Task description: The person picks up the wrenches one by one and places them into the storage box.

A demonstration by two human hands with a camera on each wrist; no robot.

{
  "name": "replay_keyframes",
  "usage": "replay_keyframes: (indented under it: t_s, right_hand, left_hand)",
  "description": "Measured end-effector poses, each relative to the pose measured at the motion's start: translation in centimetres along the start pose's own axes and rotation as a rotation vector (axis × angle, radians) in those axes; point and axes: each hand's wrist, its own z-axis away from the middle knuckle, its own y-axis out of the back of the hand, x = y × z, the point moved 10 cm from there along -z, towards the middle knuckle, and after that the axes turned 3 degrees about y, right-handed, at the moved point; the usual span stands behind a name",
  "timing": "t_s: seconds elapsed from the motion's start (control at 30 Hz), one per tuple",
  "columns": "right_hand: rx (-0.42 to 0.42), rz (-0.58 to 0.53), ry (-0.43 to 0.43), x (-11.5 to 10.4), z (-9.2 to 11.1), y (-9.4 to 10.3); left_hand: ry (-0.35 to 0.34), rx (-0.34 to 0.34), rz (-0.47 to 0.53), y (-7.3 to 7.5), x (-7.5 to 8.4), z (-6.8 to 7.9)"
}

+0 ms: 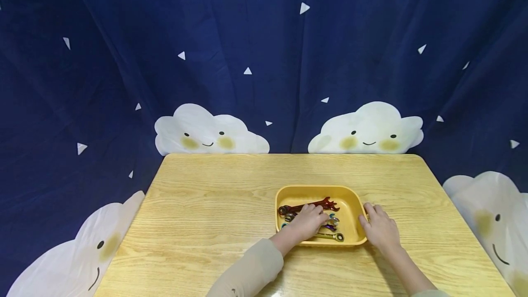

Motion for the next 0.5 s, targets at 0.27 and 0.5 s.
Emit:
replay_keyframes:
  t_s: [0.27,0.5]
  right_hand:
    - [-0.005,-0.004,-0.003,0.0,0.0,0.0]
    - [-0.015,-0.011,-0.011,0.1,0.1,-0.2]
  left_hand:
    - [-0.01,-0.09,-0.022,-1.2,-0.1,-0.1]
    - [0.009,-0.103,-0.01,-1.6,-0.6,-0.3]
